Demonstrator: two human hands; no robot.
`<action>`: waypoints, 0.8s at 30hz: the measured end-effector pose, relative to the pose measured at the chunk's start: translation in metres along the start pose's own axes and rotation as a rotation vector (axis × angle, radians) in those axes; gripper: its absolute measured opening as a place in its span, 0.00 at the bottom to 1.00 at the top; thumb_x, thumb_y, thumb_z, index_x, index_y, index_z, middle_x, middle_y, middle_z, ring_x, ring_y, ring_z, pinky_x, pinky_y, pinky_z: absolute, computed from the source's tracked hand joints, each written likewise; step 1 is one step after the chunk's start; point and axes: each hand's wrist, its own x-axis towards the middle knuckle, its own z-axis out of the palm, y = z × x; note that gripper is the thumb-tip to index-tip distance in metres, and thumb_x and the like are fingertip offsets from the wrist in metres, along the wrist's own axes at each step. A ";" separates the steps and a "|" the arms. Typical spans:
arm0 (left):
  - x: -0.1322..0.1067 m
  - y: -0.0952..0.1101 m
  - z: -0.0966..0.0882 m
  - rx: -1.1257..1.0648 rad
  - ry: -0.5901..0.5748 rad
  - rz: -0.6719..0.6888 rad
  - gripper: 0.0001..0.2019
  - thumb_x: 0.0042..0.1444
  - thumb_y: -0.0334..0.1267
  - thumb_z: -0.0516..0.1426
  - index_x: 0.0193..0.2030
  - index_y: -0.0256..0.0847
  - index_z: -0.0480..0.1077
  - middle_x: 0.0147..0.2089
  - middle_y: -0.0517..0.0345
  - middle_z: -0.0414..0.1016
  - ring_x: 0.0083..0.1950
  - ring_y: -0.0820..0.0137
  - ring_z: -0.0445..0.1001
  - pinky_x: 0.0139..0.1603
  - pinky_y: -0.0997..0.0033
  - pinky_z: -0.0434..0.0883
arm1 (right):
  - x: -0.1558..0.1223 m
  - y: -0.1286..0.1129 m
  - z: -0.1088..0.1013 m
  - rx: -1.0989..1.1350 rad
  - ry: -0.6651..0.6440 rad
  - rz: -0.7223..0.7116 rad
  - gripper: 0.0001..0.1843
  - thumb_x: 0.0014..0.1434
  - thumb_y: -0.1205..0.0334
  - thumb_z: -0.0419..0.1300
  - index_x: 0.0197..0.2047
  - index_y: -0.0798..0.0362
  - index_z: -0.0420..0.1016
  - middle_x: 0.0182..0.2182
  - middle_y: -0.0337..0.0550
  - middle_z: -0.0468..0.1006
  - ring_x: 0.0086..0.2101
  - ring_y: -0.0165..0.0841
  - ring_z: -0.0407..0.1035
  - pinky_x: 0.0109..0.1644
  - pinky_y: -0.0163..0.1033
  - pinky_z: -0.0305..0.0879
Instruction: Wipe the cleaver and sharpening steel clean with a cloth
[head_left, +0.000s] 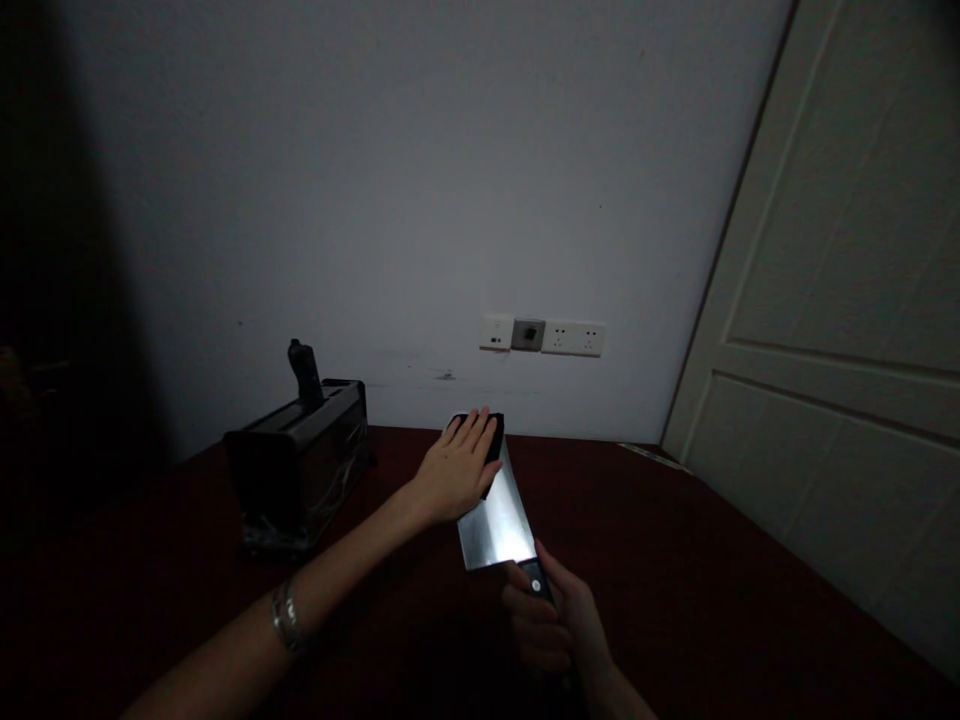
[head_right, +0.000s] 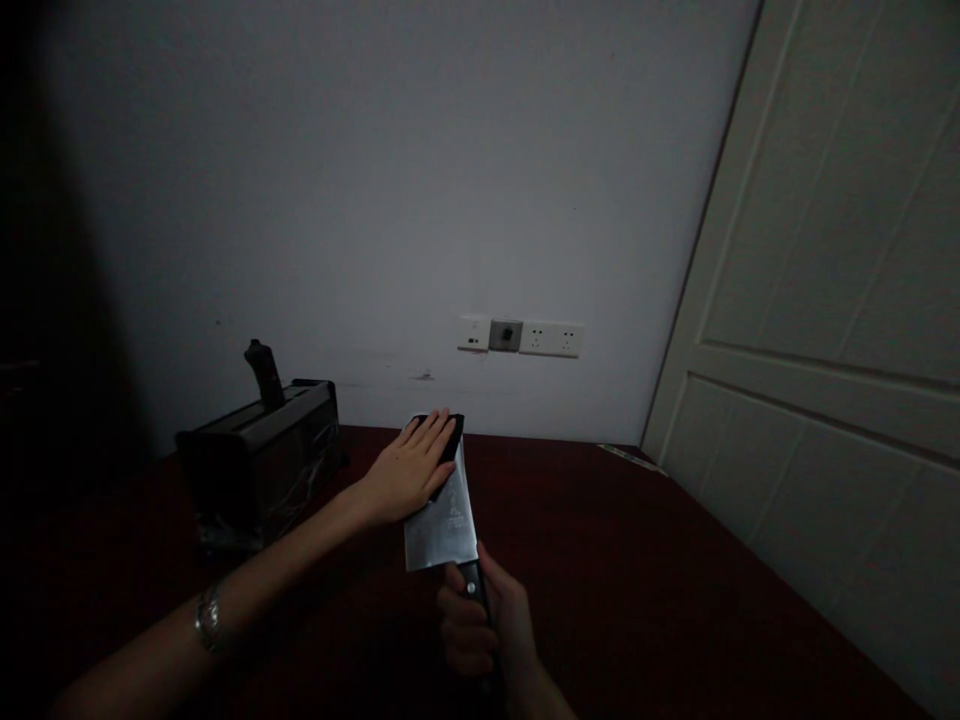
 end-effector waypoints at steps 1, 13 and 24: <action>-0.007 0.006 -0.002 0.001 -0.003 0.035 0.28 0.63 0.48 0.35 0.65 0.33 0.43 0.68 0.47 0.42 0.68 0.64 0.39 0.64 0.61 0.45 | 0.000 0.000 -0.001 -0.004 0.004 -0.001 0.18 0.60 0.51 0.50 0.30 0.58 0.64 0.15 0.29 0.61 0.09 0.16 0.40 0.10 0.22 0.47; 0.004 -0.021 -0.011 -0.015 -0.103 0.033 0.28 0.63 0.47 0.36 0.65 0.31 0.44 0.67 0.44 0.43 0.67 0.63 0.42 0.63 0.60 0.47 | -0.002 0.001 -0.001 -0.020 0.035 0.005 0.17 0.59 0.50 0.51 0.29 0.56 0.61 0.14 0.26 0.57 0.09 0.16 0.37 0.08 0.22 0.43; -0.045 0.026 -0.030 -0.052 -0.058 0.283 0.31 0.61 0.50 0.41 0.66 0.35 0.41 0.69 0.48 0.37 0.68 0.63 0.36 0.64 0.63 0.44 | -0.002 0.000 0.001 -0.024 0.002 0.017 0.18 0.59 0.49 0.50 0.30 0.57 0.63 0.14 0.27 0.60 0.08 0.16 0.39 0.09 0.23 0.45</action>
